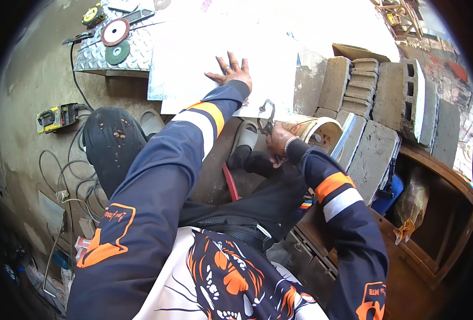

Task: The person uses tin snips to cut a rectangular metal sheet placed on a small workbench. They repeatedly reposition the sheet and the snips to make multiple cuts along its edges.

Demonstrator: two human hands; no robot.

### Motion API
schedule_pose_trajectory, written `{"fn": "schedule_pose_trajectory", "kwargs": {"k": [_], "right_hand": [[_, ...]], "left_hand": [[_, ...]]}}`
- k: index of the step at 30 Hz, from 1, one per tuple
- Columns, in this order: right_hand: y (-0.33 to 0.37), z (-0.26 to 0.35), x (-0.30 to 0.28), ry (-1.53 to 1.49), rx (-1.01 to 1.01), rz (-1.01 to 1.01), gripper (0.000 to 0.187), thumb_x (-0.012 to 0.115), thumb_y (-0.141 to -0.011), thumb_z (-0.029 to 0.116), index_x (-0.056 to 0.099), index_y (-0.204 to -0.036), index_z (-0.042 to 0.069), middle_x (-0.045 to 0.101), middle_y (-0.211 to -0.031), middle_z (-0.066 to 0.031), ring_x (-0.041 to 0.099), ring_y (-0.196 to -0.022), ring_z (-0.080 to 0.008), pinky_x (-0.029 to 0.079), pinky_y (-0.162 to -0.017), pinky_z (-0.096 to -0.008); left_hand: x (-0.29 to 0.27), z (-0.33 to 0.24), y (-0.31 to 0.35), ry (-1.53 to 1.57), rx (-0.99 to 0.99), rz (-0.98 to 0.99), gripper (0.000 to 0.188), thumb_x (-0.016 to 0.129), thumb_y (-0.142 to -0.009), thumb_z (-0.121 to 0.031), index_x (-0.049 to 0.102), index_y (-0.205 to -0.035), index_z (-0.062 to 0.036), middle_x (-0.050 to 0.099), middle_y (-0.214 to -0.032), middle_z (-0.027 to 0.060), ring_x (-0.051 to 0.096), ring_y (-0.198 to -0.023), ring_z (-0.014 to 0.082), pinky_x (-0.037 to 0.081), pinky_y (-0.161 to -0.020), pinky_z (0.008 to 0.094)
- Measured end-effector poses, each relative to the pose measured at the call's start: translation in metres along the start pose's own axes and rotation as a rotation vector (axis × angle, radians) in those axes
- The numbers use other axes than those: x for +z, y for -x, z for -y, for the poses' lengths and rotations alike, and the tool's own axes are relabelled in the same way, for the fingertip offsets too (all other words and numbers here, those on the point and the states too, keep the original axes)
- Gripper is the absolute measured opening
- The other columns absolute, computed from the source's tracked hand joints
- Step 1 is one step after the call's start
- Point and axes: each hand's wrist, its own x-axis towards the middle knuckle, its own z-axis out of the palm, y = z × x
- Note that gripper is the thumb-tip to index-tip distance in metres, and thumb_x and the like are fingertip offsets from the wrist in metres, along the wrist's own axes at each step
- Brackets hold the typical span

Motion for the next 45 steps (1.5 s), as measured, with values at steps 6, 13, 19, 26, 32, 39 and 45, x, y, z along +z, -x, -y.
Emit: {"fn": "schedule_pose_trajectory", "kwargs": {"k": [6, 13, 19, 26, 32, 39, 45], "right_hand": [[-0.037, -0.044, 0.066, 0.015, -0.435, -0.532, 0.040, 0.055, -0.083, 0.015, 0.034, -0.112, -0.003, 0.060, -0.094, -0.0403, 0.061, -0.090, -0.0538, 0.048, -0.084, -0.0563], [-0.038, -0.040, 0.091, -0.125, -0.487, -0.594, 0.042, 0.054, -0.084, 0.020, 0.041, -0.115, -0.005, 0.061, -0.097, -0.0390, 0.061, -0.095, -0.0517, 0.047, -0.087, -0.0541], [-0.036, -0.019, 0.102, -0.147, -0.581, -0.634, 0.042, 0.054, -0.083, 0.027, 0.049, -0.107, -0.007, 0.062, -0.094, -0.0383, 0.061, -0.096, -0.0509, 0.046, -0.087, -0.0533], [-0.005, -0.006, 0.102, 0.144, -0.425, -0.662, 0.043, 0.053, -0.088, 0.028, 0.050, -0.111, -0.008, 0.064, -0.099, -0.0349, 0.063, -0.097, -0.0476, 0.049, -0.087, -0.0527], [0.012, 0.005, 0.101, 0.260, -0.368, -0.693, 0.041, 0.057, -0.086, 0.023, 0.050, -0.111, -0.009, 0.067, -0.100, -0.0314, 0.066, -0.098, -0.0448, 0.052, -0.085, -0.0494], [-0.003, 0.002, 0.087, 0.134, -0.408, -0.701, 0.035, 0.059, -0.083, 0.024, 0.057, -0.099, -0.007, 0.065, -0.099, -0.0332, 0.066, -0.093, -0.0453, 0.052, -0.084, -0.0504], [-0.037, -0.021, 0.083, -0.134, -0.422, -0.580, 0.043, 0.053, -0.080, 0.030, 0.063, -0.097, -0.008, 0.065, -0.098, -0.0322, 0.063, -0.098, -0.0456, 0.049, -0.087, -0.0495]], "left_hand": [[-0.001, 0.008, 0.015, -0.085, 0.044, -0.083, 0.126, 0.088, -0.064, -0.040, 0.004, -0.156, -0.0200, -0.014, -0.158, 0.0232, -0.013, -0.141, 0.0542, 0.014, -0.091, 0.0880], [0.047, 0.041, 0.093, 0.388, 0.231, -0.304, 0.044, 0.060, -0.091, -0.042, 0.060, -0.113, -0.0042, 0.049, -0.135, 0.0245, 0.054, -0.120, 0.0370, 0.046, -0.095, 0.0505], [0.138, 0.038, 0.162, 1.631, -0.333, 0.451, 0.047, 0.038, -0.102, -0.046, 0.058, -0.109, -0.0044, 0.065, -0.109, 0.0125, 0.060, -0.105, 0.0272, 0.049, -0.087, 0.0468], [0.179, 0.050, 0.153, 1.945, -0.129, 0.683, 0.028, 0.039, -0.104, -0.025, 0.059, -0.115, -0.0084, 0.065, -0.112, 0.0112, 0.064, -0.099, 0.0252, 0.053, -0.085, 0.0436], [0.188, 0.055, 0.144, 1.703, 0.136, 0.584, 0.035, 0.040, -0.096, -0.004, 0.055, -0.127, -0.0081, 0.064, -0.119, 0.0099, 0.062, -0.107, 0.0239, 0.051, -0.092, 0.0423], [0.189, 0.066, 0.149, 1.121, 0.171, 0.381, 0.031, 0.039, -0.097, -0.001, 0.054, -0.124, 0.0020, 0.067, -0.097, 0.0144, 0.069, -0.075, 0.0224, 0.059, -0.062, 0.0339], [0.196, 0.054, 0.137, 0.964, 0.277, 0.356, 0.044, 0.041, -0.095, -0.004, 0.046, -0.138, -0.0070, 0.068, -0.082, 0.0099, 0.068, -0.065, 0.0186, 0.058, -0.058, 0.0323]]}}
